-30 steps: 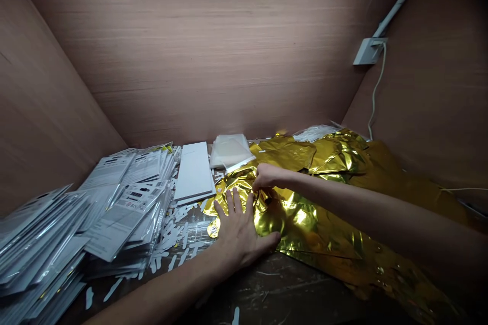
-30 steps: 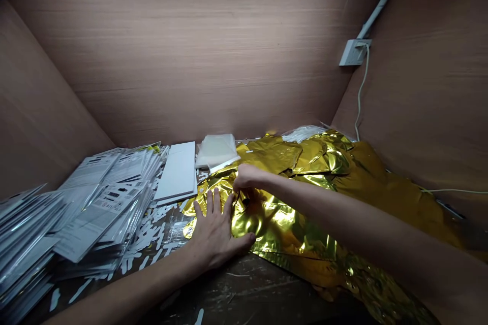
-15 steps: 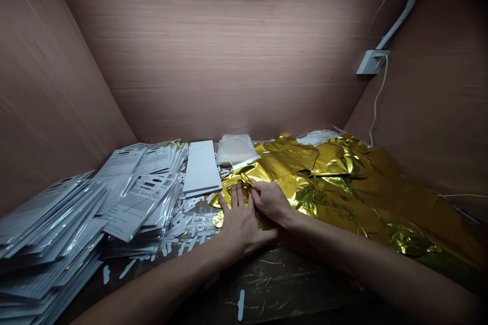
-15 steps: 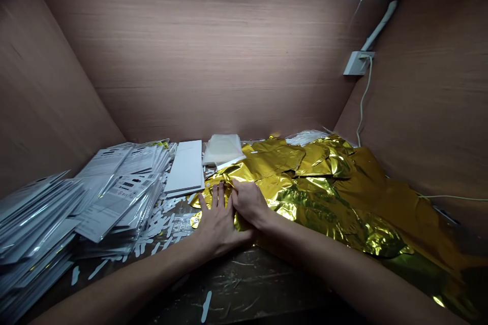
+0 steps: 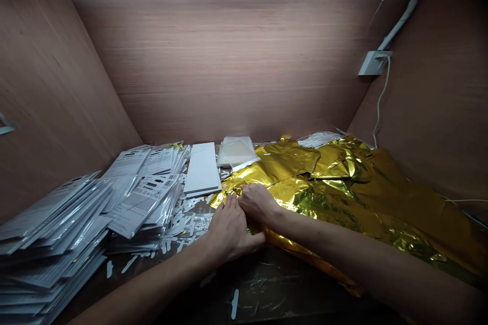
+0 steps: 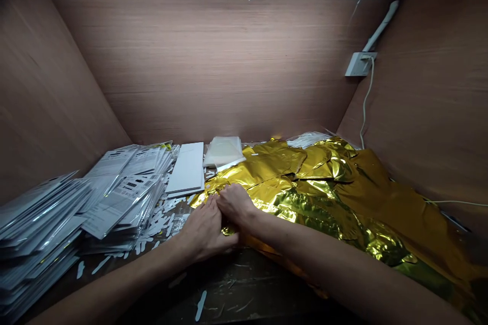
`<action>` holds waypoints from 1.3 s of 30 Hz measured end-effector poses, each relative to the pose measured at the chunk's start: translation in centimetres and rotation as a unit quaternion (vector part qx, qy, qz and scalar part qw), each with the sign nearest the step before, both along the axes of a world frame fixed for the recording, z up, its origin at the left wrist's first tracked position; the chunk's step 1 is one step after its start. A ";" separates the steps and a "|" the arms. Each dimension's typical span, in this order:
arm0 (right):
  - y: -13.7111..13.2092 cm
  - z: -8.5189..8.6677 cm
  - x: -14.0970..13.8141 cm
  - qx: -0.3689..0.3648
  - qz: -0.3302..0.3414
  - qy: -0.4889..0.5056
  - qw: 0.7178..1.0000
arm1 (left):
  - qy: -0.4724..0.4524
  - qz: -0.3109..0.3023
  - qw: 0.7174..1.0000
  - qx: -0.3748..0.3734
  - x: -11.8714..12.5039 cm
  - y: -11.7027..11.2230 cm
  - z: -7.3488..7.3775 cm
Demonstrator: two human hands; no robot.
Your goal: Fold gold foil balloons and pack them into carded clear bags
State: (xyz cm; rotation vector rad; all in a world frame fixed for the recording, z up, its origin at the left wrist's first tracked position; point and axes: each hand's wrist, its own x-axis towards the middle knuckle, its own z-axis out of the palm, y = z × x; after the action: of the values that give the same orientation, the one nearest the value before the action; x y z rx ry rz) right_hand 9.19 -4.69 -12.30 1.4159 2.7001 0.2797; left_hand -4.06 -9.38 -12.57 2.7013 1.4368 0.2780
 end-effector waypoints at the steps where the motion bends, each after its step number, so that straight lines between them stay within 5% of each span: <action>1: 0.1 0.2 0.0 -0.005 0.008 -0.007 1.000 | -0.003 0.006 1.000 0.004 -0.2 0.1 0.1; 8: 0.3 2.5 0.8 -0.075 0.075 -0.010 0.994 | -0.010 -0.015 1.000 0.012 -0.8 0.5 -0.2; 14: 2.1 4.2 5.0 -0.132 0.122 0.065 0.981 | 0.001 0.018 0.999 -0.033 -1.0 1.1 -0.5; 23: 2.7 -0.1 9.0 -0.158 0.206 0.203 0.944 | 0.019 0.021 0.997 -0.065 -1.2 1.7 0.3; 27: 2.4 -0.4 8.4 -0.171 0.203 0.220 0.939 | 0.027 0.022 0.997 -0.070 -1.0 1.7 0.2; 33: 1.2 -1.6 7.0 -0.085 0.227 0.143 0.959 | 0.017 0.026 0.997 -0.067 -1.3 2.0 0.7; 39: 1.0 -1.5 7.1 -0.073 0.239 0.163 0.955 | 0.055 -0.060 0.995 -0.057 -1.5 1.3 0.4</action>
State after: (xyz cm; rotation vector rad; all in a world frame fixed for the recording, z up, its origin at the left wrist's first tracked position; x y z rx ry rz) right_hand 16.31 -3.70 -13.76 0.8111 3.2250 -0.1423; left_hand -5.57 -8.09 -12.16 2.7328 1.2669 0.0402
